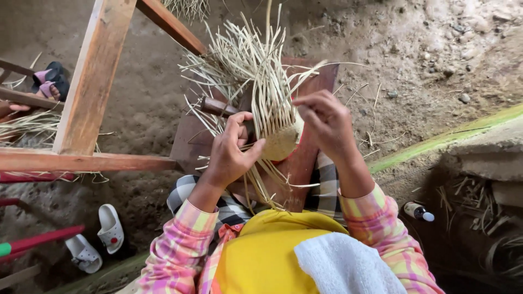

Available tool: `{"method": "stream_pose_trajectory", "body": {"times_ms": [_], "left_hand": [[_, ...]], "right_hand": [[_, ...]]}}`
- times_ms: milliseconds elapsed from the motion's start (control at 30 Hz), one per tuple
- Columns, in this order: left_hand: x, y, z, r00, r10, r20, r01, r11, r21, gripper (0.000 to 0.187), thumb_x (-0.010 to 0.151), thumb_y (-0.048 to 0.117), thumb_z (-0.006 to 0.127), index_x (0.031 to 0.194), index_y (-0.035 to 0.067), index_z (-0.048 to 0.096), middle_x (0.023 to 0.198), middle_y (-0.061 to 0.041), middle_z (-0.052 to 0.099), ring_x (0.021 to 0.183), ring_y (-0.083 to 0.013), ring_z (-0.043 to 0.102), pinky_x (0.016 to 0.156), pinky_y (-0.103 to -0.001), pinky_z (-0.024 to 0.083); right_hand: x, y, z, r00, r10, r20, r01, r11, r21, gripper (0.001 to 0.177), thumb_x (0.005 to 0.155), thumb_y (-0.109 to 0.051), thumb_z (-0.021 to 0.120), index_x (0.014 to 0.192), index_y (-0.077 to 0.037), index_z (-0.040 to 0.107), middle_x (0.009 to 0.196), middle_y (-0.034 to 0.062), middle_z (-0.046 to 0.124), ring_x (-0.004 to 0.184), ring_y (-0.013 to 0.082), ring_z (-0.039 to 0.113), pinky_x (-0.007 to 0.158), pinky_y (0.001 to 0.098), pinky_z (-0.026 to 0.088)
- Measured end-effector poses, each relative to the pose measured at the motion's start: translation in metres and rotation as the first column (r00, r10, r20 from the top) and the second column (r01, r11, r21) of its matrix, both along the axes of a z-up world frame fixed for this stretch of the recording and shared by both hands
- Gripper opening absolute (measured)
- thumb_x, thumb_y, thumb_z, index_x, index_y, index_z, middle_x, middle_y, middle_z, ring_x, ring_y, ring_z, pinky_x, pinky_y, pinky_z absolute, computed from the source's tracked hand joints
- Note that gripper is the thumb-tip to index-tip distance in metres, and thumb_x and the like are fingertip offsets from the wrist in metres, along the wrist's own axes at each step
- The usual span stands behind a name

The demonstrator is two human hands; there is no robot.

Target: Weaving a straw hat by interlacing dried straw strands around a wooden form.

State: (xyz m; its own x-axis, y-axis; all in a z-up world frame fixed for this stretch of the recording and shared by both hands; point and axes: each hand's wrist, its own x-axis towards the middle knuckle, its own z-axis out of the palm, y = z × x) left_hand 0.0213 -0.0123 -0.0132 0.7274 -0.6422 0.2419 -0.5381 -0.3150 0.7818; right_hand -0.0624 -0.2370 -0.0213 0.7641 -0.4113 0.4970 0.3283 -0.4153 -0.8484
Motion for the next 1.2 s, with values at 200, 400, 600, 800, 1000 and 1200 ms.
{"method": "stream_pose_trajectory", "body": {"times_ms": [200, 400, 600, 800, 1000, 1200], "left_hand": [[0.000, -0.001, 0.000, 1.000, 0.006, -0.014, -0.006, 1.000, 0.015, 0.068, 0.081, 0.016, 0.081, 0.141, 0.010, 0.050, 0.057, -0.002, 0.045, 0.048, -0.0218, 0.048, 0.055, -0.032, 0.048], [-0.009, -0.007, 0.018, 1.000, 0.027, -0.013, -0.027, 1.000, 0.010, 0.079, 0.081, 0.014, 0.081, 0.151, 0.012, 0.045, 0.063, -0.005, 0.057, 0.054, -0.0240, 0.062, 0.061, -0.031, 0.053], [0.004, -0.004, -0.011, 0.987, 0.045, 0.154, -0.045, 0.999, 0.000, 0.078, 0.077, 0.023, 0.087, 0.145, 0.009, 0.054, 0.073, -0.016, 0.069, 0.074, -0.0380, 0.073, 0.066, -0.047, 0.056], [0.004, -0.005, 0.012, 0.986, -0.134, 0.102, 0.122, 0.986, 0.113, 0.065, 0.093, 0.022, 0.074, 0.144, -0.009, 0.049, 0.137, -0.030, 0.063, 0.038, -0.0045, 0.024, 0.028, -0.019, 0.025], [0.008, -0.007, 0.009, 0.989, -0.116, 0.092, 0.112, 0.992, 0.052, 0.067, 0.091, 0.024, 0.075, 0.135, -0.019, 0.050, 0.138, -0.037, 0.054, 0.090, -0.0294, 0.077, 0.061, -0.026, 0.066], [0.003, -0.012, 0.047, 0.991, -0.072, -0.115, 0.080, 0.994, 0.067, 0.072, 0.079, 0.022, 0.084, 0.144, 0.004, 0.059, 0.073, -0.028, 0.070, 0.078, -0.0423, 0.073, 0.070, -0.044, 0.063]], "right_hand": [[0.000, 0.026, 0.014, 0.885, 0.356, -0.300, -0.170, 0.847, 0.503, 0.022, 0.093, -0.014, 0.068, 0.107, 0.001, 0.077, 0.063, 0.0072, 0.065, 0.054, 0.0101, 0.055, 0.050, 0.0272, 0.046], [0.041, 0.023, 0.016, 0.763, -0.057, -0.643, 0.056, 0.998, -0.021, 0.033, 0.088, -0.046, 0.077, 0.084, -0.013, 0.075, 0.062, 0.0094, 0.063, 0.060, 0.0279, 0.063, 0.058, 0.0425, 0.049], [0.058, 0.017, 0.065, 0.892, 0.207, -0.401, -0.201, 0.978, 0.058, 0.028, 0.085, -0.014, 0.073, 0.060, -0.011, 0.061, 0.057, 0.0023, 0.057, 0.055, 0.0167, 0.056, 0.058, 0.0317, 0.046], [0.050, -0.023, 0.125, 0.917, 0.356, 0.179, -0.399, 0.816, 0.419, 0.021, 0.097, 0.015, 0.054, 0.086, -0.002, 0.062, 0.096, 0.0102, 0.068, 0.061, 0.0070, 0.055, 0.053, 0.0165, 0.051], [0.020, -0.038, 0.018, 0.986, 0.133, 0.104, -0.161, 0.921, 0.354, 0.027, 0.112, -0.031, 0.058, 0.090, -0.016, 0.066, 0.074, -0.0057, 0.059, 0.061, 0.0027, 0.044, 0.054, 0.0136, 0.033], [0.017, 0.032, -0.077, 0.994, -0.036, -0.104, 0.106, 0.560, 0.822, 0.048, 0.109, -0.033, 0.050, 0.131, 0.007, 0.065, 0.124, 0.0271, 0.068, 0.118, 0.0289, 0.061, 0.112, 0.0486, 0.043]]}}
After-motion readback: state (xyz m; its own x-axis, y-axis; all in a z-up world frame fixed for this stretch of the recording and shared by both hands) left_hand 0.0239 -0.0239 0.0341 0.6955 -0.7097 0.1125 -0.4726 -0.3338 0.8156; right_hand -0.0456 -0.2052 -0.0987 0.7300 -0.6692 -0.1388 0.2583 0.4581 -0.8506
